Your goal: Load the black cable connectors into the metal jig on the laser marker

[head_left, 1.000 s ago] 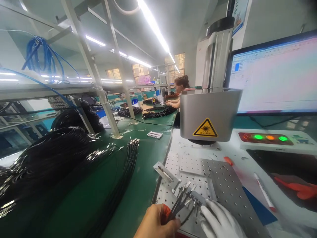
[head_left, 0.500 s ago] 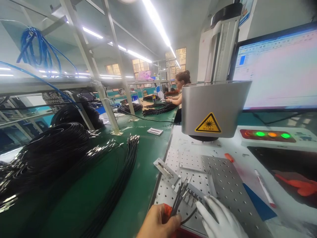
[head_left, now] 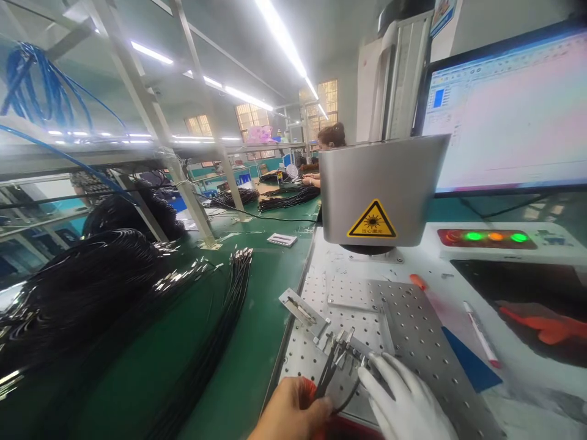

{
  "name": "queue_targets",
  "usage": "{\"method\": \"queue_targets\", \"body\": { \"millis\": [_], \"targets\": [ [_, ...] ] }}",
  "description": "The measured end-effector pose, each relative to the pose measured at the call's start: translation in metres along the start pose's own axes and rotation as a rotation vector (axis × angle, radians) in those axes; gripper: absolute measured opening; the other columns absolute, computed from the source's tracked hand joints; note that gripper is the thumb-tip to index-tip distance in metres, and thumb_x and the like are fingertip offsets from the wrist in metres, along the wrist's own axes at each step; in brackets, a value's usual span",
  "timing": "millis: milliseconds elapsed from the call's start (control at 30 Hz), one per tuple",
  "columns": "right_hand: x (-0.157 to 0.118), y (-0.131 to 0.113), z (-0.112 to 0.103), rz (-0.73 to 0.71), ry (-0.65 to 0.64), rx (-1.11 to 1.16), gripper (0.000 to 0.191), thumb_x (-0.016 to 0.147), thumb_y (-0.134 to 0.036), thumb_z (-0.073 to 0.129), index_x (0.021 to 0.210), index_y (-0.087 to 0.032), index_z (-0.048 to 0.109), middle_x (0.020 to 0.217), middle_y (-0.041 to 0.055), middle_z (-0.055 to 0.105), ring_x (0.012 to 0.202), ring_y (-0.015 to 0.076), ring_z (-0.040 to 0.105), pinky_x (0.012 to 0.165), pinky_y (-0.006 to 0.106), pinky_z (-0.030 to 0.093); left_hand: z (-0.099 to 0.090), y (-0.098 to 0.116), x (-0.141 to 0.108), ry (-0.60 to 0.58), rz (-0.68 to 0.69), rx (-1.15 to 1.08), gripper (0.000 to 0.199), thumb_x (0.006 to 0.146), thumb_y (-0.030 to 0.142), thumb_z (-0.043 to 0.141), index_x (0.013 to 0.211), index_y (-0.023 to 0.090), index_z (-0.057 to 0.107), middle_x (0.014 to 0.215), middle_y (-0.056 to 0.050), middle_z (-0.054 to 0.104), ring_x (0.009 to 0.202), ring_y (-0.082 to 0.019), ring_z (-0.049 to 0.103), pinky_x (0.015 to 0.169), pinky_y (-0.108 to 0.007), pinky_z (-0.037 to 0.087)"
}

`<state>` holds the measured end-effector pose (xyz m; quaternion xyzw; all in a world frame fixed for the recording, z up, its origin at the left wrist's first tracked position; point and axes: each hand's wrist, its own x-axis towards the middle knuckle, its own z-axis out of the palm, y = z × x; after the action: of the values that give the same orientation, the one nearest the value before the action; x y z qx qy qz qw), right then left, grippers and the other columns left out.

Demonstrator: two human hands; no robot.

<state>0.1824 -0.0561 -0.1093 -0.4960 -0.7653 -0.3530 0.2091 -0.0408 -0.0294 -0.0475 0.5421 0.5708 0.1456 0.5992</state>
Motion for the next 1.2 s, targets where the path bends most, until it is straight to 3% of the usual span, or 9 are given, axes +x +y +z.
{"method": "queue_targets", "body": {
  "millis": [267, 467, 600, 800, 900, 1000, 1200],
  "targets": [
    [-0.001, -0.002, 0.005, 0.035, 0.034, 0.082, 0.037, 0.079, -0.016, 0.043, 0.105, -0.029, 0.066, 0.113, -0.0068, 0.065, 0.095, 0.0199, 0.059, 0.071, 0.030, 0.049, 0.005, 0.010, -0.007, 0.027, -0.060, 0.012, 0.033, 0.069, 0.048, 0.067, 0.070, 0.019, 0.051, 0.046, 0.007, 0.051, 0.041, -0.008, 0.037, 0.050, -0.024, 0.033],
    [0.011, 0.004, -0.007, -0.011, 0.086, 0.146, 0.034, 0.084, -0.018, 0.038, 0.098, -0.024, 0.069, 0.102, -0.0003, 0.068, 0.093, 0.0199, 0.057, 0.072, 0.031, 0.045, 0.010, 0.019, -0.012, 0.036, -0.089, -0.006, 0.020, 0.074, 0.034, 0.062, 0.068, 0.018, 0.052, 0.045, 0.006, 0.050, 0.040, -0.007, 0.036, 0.043, -0.022, 0.024],
    [0.014, 0.009, -0.011, -0.033, 0.069, 0.231, 0.032, 0.085, -0.020, 0.041, 0.102, -0.021, 0.069, 0.105, 0.0015, 0.067, 0.098, 0.0200, 0.056, 0.080, 0.032, 0.043, 0.012, 0.024, -0.015, 0.030, -0.094, -0.028, 0.018, 0.077, 0.032, 0.059, 0.070, 0.016, 0.053, 0.048, 0.005, 0.051, 0.043, -0.006, 0.036, 0.045, -0.020, 0.023],
    [0.014, 0.004, -0.013, 0.023, 0.082, 0.233, 0.033, 0.087, -0.017, 0.039, 0.100, -0.022, 0.069, 0.103, -0.0008, 0.068, 0.098, 0.0187, 0.057, 0.080, 0.031, 0.041, -0.006, 0.026, -0.010, 0.086, 0.070, 0.072, 0.029, 0.080, 0.045, 0.051, 0.075, 0.017, 0.054, 0.063, 0.002, 0.058, 0.050, -0.009, 0.042, 0.046, -0.022, 0.027],
    [0.017, 0.001, -0.014, 0.074, 0.133, 0.252, 0.037, 0.091, -0.017, 0.034, 0.095, -0.021, 0.070, 0.098, -0.0007, 0.069, 0.094, 0.0175, 0.057, 0.079, 0.030, 0.041, -0.014, 0.025, -0.009, 0.131, 0.210, 0.192, 0.017, 0.078, 0.036, 0.053, 0.077, 0.018, 0.053, 0.070, 0.001, 0.062, 0.063, -0.013, 0.056, 0.059, -0.024, 0.039],
    [0.020, 0.001, -0.015, 0.056, 0.170, 0.287, 0.036, 0.091, -0.019, 0.035, 0.095, -0.021, 0.070, 0.099, -0.0008, 0.069, 0.094, 0.0164, 0.057, 0.081, 0.028, 0.040, -0.017, 0.027, -0.010, 0.182, 0.286, 0.249, 0.008, 0.076, 0.025, 0.052, 0.080, 0.020, 0.051, 0.071, 0.002, 0.061, 0.068, -0.015, 0.059, 0.065, -0.026, 0.041],
    [0.021, 0.005, -0.014, 0.032, 0.199, 0.301, 0.035, 0.091, -0.019, 0.035, 0.095, -0.022, 0.069, 0.098, -0.0029, 0.069, 0.093, 0.0156, 0.058, 0.080, 0.027, 0.040, -0.021, 0.035, -0.008, 0.063, 0.269, 0.199, 0.012, 0.074, 0.028, 0.055, 0.078, 0.017, 0.054, 0.072, 0.001, 0.059, 0.066, -0.012, 0.051, 0.063, -0.026, 0.037]
  ]
}}
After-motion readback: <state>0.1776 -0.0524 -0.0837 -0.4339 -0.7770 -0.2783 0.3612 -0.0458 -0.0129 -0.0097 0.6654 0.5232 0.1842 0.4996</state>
